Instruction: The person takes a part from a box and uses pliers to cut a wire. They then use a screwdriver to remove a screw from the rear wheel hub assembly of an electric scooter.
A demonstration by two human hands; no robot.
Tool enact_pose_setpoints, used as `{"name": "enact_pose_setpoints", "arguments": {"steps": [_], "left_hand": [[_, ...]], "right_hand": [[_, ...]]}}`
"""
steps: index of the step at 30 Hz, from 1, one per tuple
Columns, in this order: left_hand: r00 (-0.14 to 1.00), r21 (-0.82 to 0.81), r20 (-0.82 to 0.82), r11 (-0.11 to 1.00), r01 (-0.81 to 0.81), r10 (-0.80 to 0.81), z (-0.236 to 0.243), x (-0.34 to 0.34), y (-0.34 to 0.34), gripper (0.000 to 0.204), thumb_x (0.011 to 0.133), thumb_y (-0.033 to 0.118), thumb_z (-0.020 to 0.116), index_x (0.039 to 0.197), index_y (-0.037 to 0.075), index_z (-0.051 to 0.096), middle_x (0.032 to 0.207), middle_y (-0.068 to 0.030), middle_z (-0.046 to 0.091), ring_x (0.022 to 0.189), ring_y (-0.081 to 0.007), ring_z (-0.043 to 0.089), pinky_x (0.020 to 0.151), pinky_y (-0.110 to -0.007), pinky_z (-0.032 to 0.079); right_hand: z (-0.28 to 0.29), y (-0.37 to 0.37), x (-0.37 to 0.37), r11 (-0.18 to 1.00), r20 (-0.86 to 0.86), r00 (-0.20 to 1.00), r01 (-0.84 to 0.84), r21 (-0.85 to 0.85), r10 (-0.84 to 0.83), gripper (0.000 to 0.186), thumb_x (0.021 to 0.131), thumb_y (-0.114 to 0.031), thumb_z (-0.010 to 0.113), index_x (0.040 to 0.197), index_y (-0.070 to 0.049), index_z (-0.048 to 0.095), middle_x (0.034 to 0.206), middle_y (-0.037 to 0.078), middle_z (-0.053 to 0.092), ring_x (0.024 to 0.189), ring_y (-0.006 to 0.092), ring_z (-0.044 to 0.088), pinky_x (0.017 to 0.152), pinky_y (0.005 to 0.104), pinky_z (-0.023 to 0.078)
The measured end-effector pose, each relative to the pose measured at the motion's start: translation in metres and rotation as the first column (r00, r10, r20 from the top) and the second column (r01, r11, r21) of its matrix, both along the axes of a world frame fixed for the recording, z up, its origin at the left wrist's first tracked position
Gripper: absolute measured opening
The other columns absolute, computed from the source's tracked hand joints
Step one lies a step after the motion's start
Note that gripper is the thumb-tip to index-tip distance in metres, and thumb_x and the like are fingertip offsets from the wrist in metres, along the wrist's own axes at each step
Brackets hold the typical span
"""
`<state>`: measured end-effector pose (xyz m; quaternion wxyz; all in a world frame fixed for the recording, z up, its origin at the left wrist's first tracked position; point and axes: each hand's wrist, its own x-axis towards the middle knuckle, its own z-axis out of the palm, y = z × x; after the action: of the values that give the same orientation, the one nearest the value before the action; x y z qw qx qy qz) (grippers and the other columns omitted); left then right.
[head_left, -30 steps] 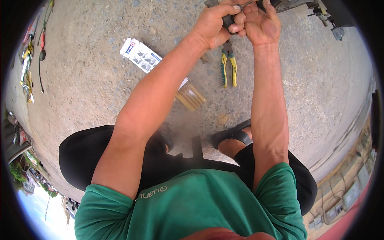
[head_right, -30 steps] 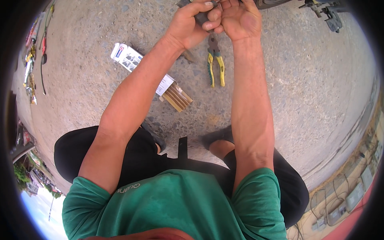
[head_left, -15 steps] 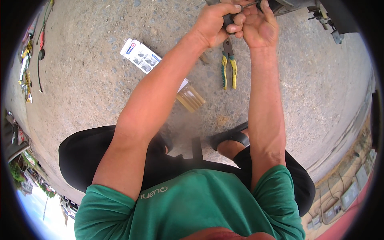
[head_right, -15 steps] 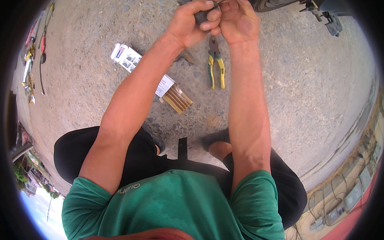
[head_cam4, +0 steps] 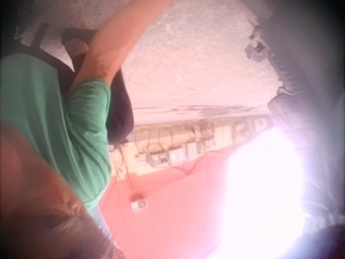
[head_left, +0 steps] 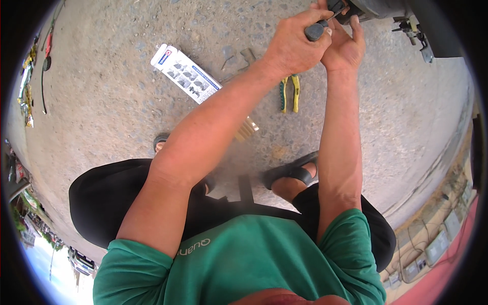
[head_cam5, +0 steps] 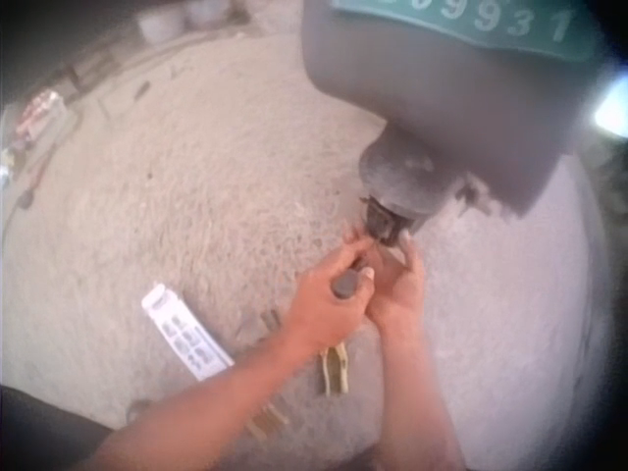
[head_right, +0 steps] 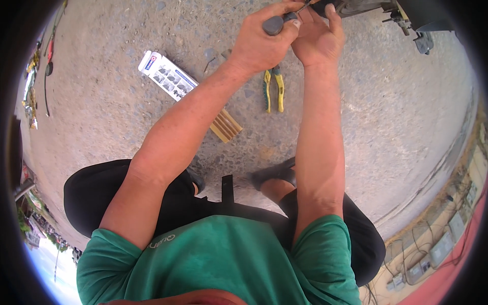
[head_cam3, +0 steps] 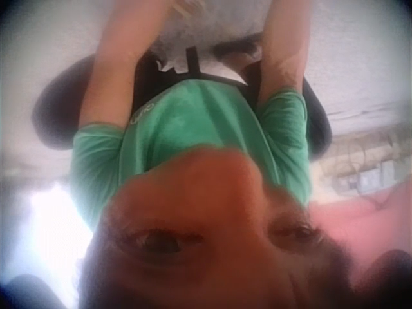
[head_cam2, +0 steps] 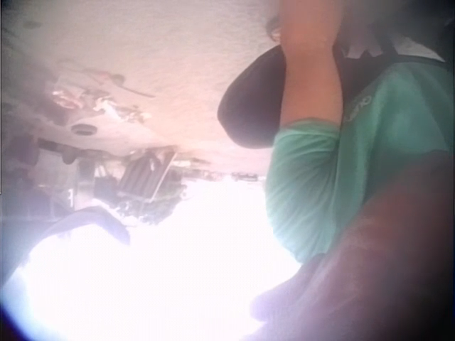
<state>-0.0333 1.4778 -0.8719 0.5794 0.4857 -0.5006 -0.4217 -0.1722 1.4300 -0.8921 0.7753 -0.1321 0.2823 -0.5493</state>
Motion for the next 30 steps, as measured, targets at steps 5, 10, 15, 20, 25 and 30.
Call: {"name": "enact_pose_setpoints", "arguments": {"steps": [5,10,15,20,25,30], "left_hand": [[0.994,0.064,-0.107,0.998,0.022,-0.016,0.008,-0.004,0.004,0.037,0.090,0.019,0.069,0.124,0.003,0.069,0.117,-0.0220,0.073,0.113,-0.0355,0.070,0.099,-0.039,0.054],[0.983,0.218,-0.158,0.968,0.128,-0.095,0.012,0.006,0.002,0.040,0.090,0.019,0.069,0.126,0.002,0.068,0.119,-0.0236,0.072,0.114,-0.0342,0.070,0.099,-0.038,0.054],[0.990,0.131,-0.136,0.991,0.039,-0.021,0.010,-0.007,0.001,0.041,0.088,0.018,0.069,0.125,0.000,0.069,0.115,-0.0236,0.073,0.107,-0.0344,0.072,0.094,-0.039,0.055],[0.995,0.125,-0.100,0.992,0.021,-0.008,0.015,-0.002,0.001,0.034,0.091,0.013,0.065,0.122,0.000,0.070,0.086,-0.0046,0.072,0.077,-0.0117,0.063,0.073,-0.028,0.052],[0.996,0.076,-0.083,0.997,0.018,-0.012,0.025,-0.006,0.000,0.033,0.090,0.014,0.065,0.120,0.001,0.070,0.093,-0.0081,0.072,0.079,-0.0117,0.062,0.076,-0.028,0.052],[0.985,0.135,-0.169,0.990,0.043,-0.020,0.027,-0.011,-0.005,0.033,0.090,0.009,0.061,0.120,0.001,0.069,0.095,-0.0085,0.072,0.083,-0.0128,0.063,0.079,-0.028,0.052]], "right_hand": [[0.016,0.000,-0.015,0.986,0.047,0.996,-0.086,0.141,0.080,0.074,0.097,-0.056,0.052,0.140,0.004,0.052,0.136,0.021,0.061,0.127,0.0375,0.055,0.114,0.0502,0.041],[0.019,-0.006,-0.001,0.994,0.158,0.987,-0.041,0.105,0.024,0.073,0.098,-0.056,0.050,0.140,0.004,0.050,0.134,0.021,0.061,0.126,0.0380,0.056,0.114,0.0512,0.041],[0.021,-0.023,0.008,0.852,0.061,0.917,0.339,0.400,-0.394,0.073,0.100,-0.056,0.049,0.141,0.005,0.049,0.136,0.024,0.059,0.126,0.0385,0.055,0.111,0.0524,0.044],[0.023,-0.055,0.003,0.919,0.266,0.919,0.192,0.345,-0.292,0.067,0.099,-0.055,0.051,0.136,0.001,0.052,0.133,0.020,0.061,0.122,0.0365,0.058,0.105,0.0545,0.046],[0.018,-0.068,-0.002,0.954,0.445,0.867,0.102,0.282,-0.225,0.059,0.098,-0.053,0.053,0.129,-0.004,0.057,0.128,0.014,0.064,0.117,0.0340,0.060,0.097,0.0571,0.049],[0.027,-0.069,0.005,0.970,0.539,0.820,0.074,0.233,-0.192,0.052,0.096,-0.052,0.056,0.123,-0.008,0.062,0.124,0.008,0.067,0.111,0.0315,0.063,0.090,0.0598,0.052]]}}
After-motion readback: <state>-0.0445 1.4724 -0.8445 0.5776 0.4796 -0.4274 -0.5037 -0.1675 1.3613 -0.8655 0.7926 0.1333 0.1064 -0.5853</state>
